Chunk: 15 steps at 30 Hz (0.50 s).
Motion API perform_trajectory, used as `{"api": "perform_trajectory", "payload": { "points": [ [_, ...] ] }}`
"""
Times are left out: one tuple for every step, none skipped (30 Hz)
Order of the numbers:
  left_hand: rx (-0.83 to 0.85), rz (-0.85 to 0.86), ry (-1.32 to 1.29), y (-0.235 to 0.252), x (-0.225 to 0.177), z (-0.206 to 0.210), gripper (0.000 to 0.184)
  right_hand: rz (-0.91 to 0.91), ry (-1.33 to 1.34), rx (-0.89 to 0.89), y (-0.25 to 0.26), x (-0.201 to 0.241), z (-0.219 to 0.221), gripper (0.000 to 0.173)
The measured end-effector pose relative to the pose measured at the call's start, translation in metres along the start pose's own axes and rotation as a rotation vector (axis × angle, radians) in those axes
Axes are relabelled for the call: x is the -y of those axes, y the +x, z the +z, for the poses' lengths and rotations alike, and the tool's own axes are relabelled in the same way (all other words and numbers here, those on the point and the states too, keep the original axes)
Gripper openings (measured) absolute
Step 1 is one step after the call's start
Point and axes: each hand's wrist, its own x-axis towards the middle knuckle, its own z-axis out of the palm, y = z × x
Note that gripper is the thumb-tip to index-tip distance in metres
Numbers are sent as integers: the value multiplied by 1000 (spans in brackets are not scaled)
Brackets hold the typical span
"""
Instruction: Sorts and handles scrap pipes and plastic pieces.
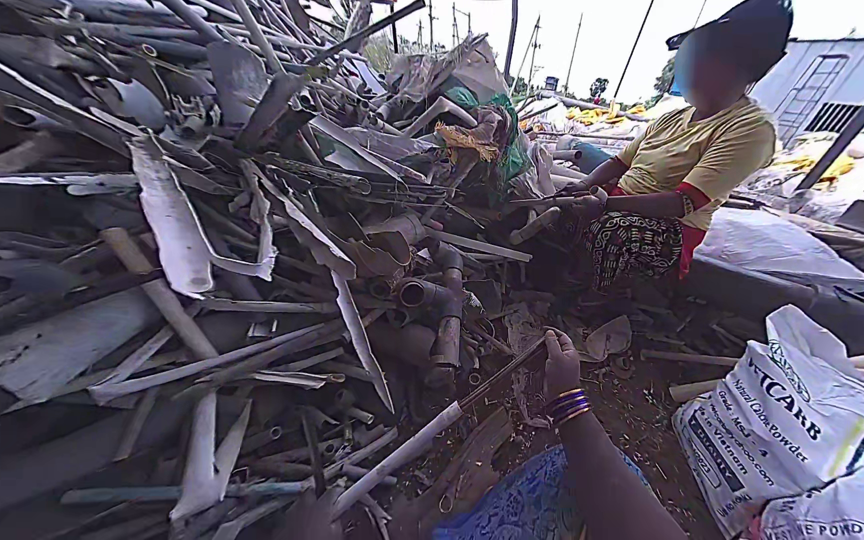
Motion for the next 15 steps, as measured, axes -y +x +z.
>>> {"api": "perform_trajectory", "payload": {
  "points": [
    [4, -10, 4, 2, 0, 1, 39, -37, -16, -60, 5, 4, -4, 30],
    [21, -27, 26, 4, 0, 1, 39, -68, -46, -122, 8, 9, -9, 31],
    [45, -44, 47, 5, -1, 1, 39, -96, -75, -194, 13, 11, -14, 32],
    [69, -61, 58, 5, -3, 0, 41, -119, -80, -256, 18, 14, -19, 34],
    [89, -77, 61, 5, -4, -2, 42, -136, -78, -307, 23, 16, -24, 34],
    [95, -93, 60, 5, -3, -2, 42, -147, -73, -360, 27, 16, -30, 35],
    [100, -111, 53, 6, -2, -3, 44, -157, -76, -421, 32, 17, -34, 36],
    [109, -133, 42, 6, 0, -3, 46, -170, -82, -476, 35, 17, -39, 36],
    [111, -151, 35, 6, 1, -2, 47, -184, -93, -516, 36, 19, -42, 36],
    [108, -170, 25, 6, 2, -2, 47, -207, -130, -525, 36, 20, -43, 37],
    [105, -181, 20, 7, 2, -2, 47, -242, -183, -511, 36, 19, -43, 38],
    [108, -187, 13, 7, 1, -2, 46, -289, -246, -482, 34, 16, -40, 37],
    [118, -185, 8, 8, 0, -2, 45, -353, -302, -432, 32, 10, -36, 35],
    [130, -170, 1, 8, -2, -2, 44, -429, -355, -359, 28, 4, -32, 35],
    [143, -144, -21, 9, -4, -2, 42, -502, -414, -265, 22, -2, -27, 36]
  ]
}}
